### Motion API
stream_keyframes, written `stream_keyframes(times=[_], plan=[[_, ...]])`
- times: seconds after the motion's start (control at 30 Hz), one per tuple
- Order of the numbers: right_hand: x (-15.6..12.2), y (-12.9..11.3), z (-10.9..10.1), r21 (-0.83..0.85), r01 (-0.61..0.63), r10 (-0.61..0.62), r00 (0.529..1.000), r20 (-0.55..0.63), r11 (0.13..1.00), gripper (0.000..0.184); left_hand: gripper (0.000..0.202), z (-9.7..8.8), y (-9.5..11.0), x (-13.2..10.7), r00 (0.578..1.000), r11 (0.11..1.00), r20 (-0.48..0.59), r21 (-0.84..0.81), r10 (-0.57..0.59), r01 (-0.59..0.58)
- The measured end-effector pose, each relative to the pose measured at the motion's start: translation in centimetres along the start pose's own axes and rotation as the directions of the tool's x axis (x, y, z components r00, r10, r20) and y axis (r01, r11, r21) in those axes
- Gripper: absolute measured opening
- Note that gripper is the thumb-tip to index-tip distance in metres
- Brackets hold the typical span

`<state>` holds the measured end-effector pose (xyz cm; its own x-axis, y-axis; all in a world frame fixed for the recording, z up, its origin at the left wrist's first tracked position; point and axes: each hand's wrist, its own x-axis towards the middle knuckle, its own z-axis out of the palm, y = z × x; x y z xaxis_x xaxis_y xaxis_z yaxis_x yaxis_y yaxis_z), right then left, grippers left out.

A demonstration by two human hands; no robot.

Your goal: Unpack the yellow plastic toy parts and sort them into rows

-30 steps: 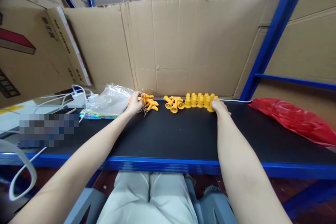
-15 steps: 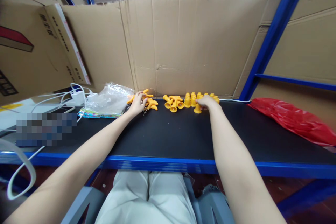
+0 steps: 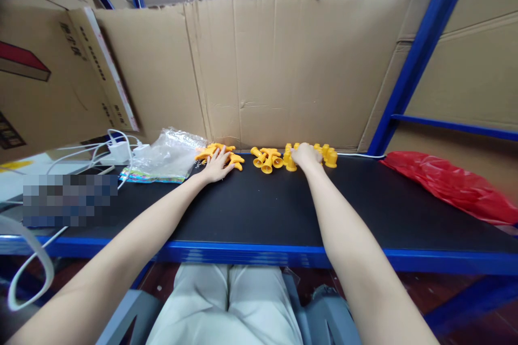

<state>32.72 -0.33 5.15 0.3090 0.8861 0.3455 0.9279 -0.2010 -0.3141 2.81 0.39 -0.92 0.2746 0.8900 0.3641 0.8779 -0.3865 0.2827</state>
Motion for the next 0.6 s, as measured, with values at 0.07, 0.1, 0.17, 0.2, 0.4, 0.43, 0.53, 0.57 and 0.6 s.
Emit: stream_keyframes(times=[0.07, 0.1, 0.17, 0.2, 0.4, 0.43, 0.53, 0.57, 0.6], plan=[[-0.8, -1.0, -0.5, -0.044, 0.024, -0.026, 0.998, -0.050, 0.999, 0.036, 0.057, -0.1, 0.0, -0.1, 1.000, 1.000, 0.009, 0.024, 0.001, -0.001], [-1.2, -1.6, -0.6, -0.039, 0.080, -0.082, 0.995, -0.053, 0.996, 0.035, 0.056, -0.2, 0.0, -0.1, 1.000, 1.000, 0.001, 0.028, 0.012, -0.012], [-2.2, -2.9, -0.4, -0.026, 0.260, -0.261, 0.964, -0.059, 0.965, 0.031, 0.053, -0.3, -0.2, -0.1, 0.998, 0.998, -0.034, 0.028, 0.048, -0.047], [-2.6, -3.4, -0.1, -0.035, 0.350, -0.351, 0.934, -0.059, 0.936, 0.031, 0.051, -0.3, -0.3, -0.1, 0.996, 0.997, -0.057, 0.029, 0.070, -0.068], [-4.6, -5.5, 3.1, -0.132, 0.632, -0.627, 0.775, 0.076, 0.764, 0.043, 0.039, -0.2, -1.0, 0.2, 0.970, 0.988, -0.187, 0.055, 0.153, -0.145], [-4.8, -5.6, 3.5, -0.144, 0.634, -0.624, 0.773, 0.109, 0.760, 0.044, 0.037, -0.1, -1.2, 0.3, 0.966, 0.987, -0.205, 0.061, 0.158, -0.148], [-5.0, -5.7, 4.0, -0.177, 0.628, -0.604, 0.778, 0.172, 0.758, 0.045, 0.032, -0.1, -1.7, 0.6, 0.951, 0.984, -0.252, 0.066, 0.178, -0.167], [-5.0, -5.7, 4.1, -0.186, 0.626, -0.603, 0.780, 0.168, 0.758, 0.046, 0.032, -0.1, -1.8, 0.7, 0.946, 0.983, -0.267, 0.061, 0.183, -0.173], [-5.0, -5.7, 4.1, -0.195, 0.623, -0.604, 0.782, 0.156, 0.757, 0.047, 0.032, -0.1, -2.0, 0.8, 0.941, 0.983, -0.283, 0.054, 0.185, -0.177]])
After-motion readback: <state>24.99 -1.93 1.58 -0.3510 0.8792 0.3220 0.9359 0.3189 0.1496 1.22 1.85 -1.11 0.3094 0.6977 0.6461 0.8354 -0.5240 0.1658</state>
